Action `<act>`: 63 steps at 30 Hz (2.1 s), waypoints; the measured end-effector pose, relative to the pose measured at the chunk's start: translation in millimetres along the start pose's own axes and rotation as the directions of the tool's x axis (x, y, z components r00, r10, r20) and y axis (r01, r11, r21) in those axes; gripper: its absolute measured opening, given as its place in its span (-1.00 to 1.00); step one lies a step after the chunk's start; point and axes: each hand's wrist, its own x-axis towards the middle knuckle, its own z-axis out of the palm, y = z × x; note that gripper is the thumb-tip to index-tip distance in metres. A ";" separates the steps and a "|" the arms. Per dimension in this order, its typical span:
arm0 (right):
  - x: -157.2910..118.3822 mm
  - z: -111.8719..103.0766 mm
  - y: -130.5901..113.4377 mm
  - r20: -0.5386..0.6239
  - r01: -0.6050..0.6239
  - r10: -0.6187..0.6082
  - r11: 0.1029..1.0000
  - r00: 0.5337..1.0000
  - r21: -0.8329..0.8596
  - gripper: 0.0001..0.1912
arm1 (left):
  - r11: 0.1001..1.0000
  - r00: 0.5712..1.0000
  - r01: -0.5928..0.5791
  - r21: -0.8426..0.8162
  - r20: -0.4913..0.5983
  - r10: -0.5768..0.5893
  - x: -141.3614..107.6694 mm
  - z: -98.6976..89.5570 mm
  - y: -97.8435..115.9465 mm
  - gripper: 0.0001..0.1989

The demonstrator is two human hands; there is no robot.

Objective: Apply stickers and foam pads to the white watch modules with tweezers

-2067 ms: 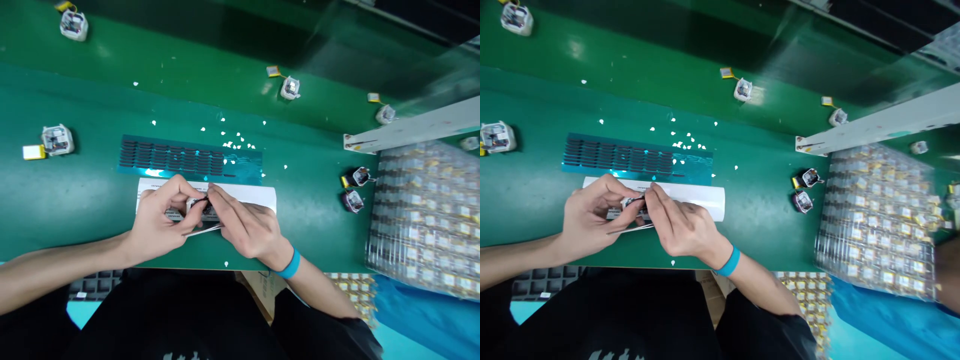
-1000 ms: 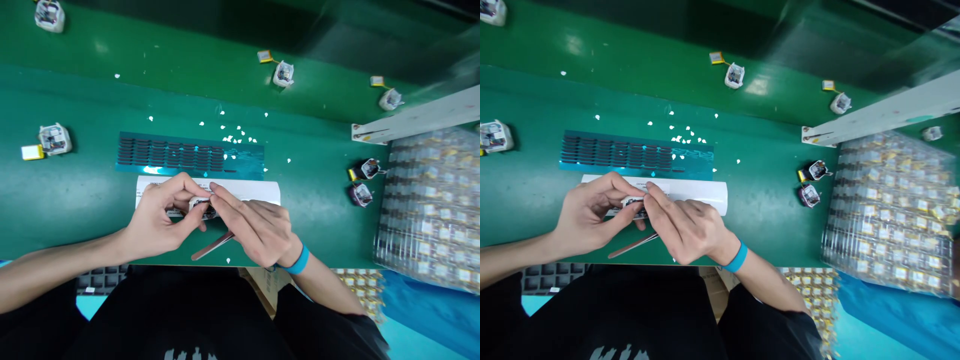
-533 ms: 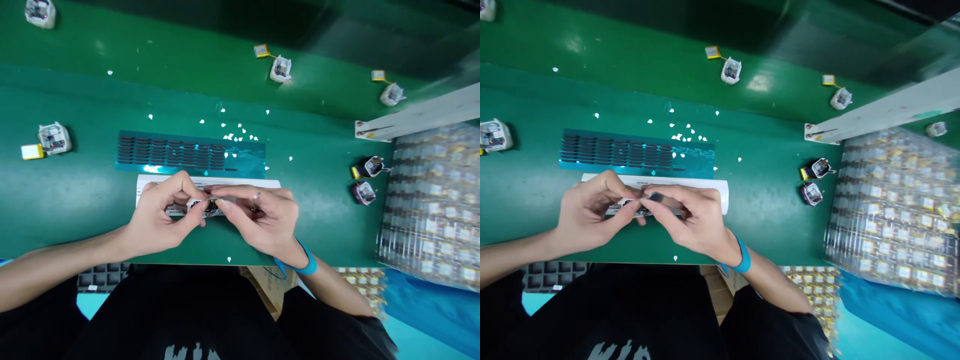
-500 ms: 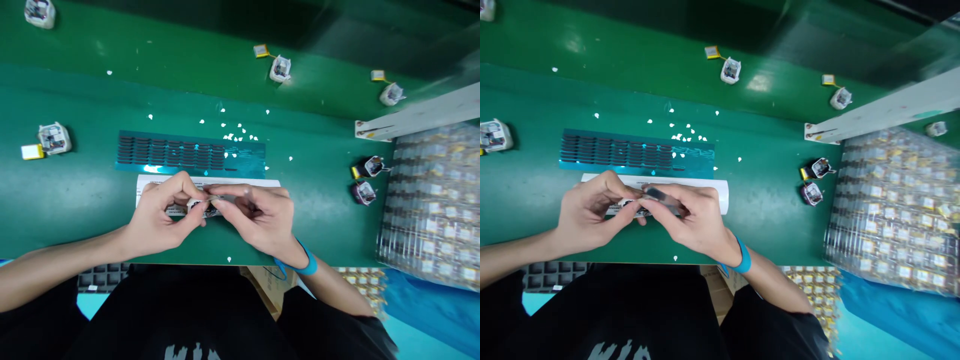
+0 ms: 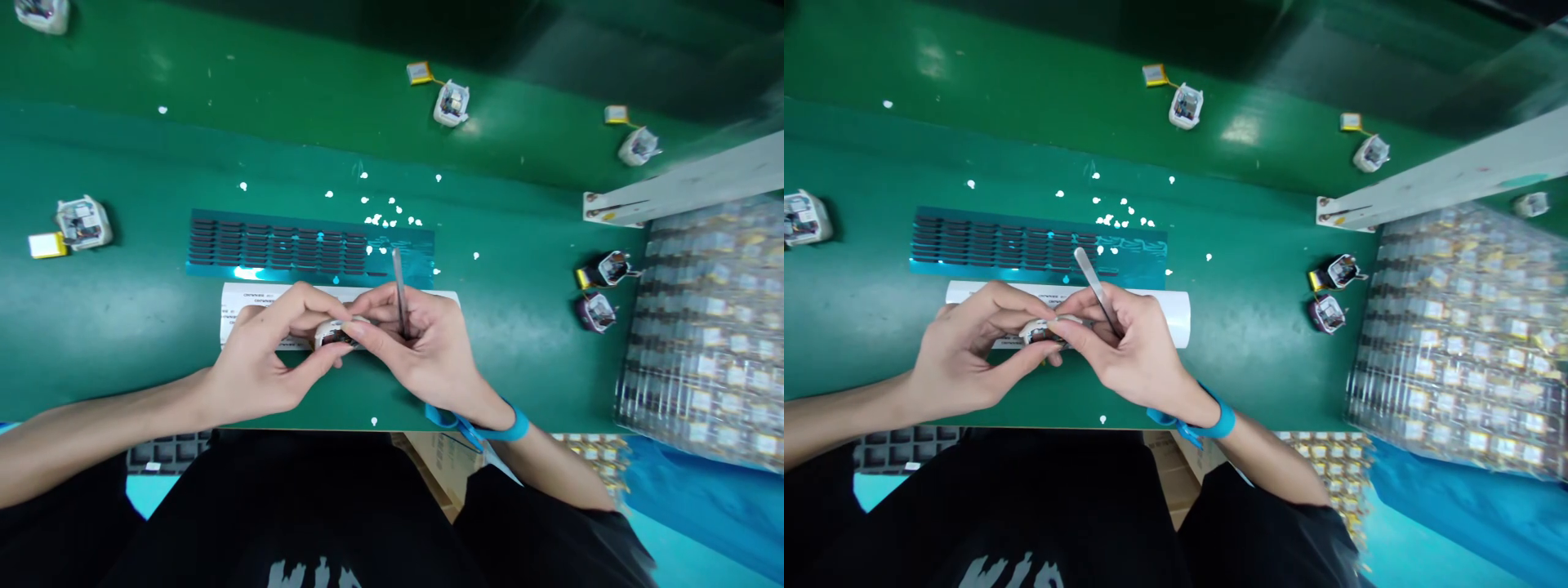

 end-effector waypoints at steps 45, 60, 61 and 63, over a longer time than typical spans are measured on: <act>14.3 -50.8 -19.8 -0.011 -0.081 0.083 0.925 0.996 -0.372 -0.48 | 0.831 0.981 -0.177 0.528 0.031 0.190 -1.3 2.9 -20.4 -0.90; 18.4 -47.9 -12.1 0.107 -0.161 0.203 0.937 0.973 -0.309 -0.55 | 0.843 0.993 -0.114 0.526 0.029 0.116 2.7 4.5 -18.7 -0.87; 19.1 -48.0 -12.2 0.110 -0.154 0.195 0.940 0.975 -0.304 -0.53 | 0.845 0.994 -0.109 0.523 0.029 0.110 2.9 4.5 -18.8 -0.87; 20.3 -48.6 -13.0 0.106 -0.154 0.190 0.947 0.976 -0.281 -0.51 | 0.850 0.994 -0.109 0.516 0.033 0.107 3.4 4.4 -19.4 -0.87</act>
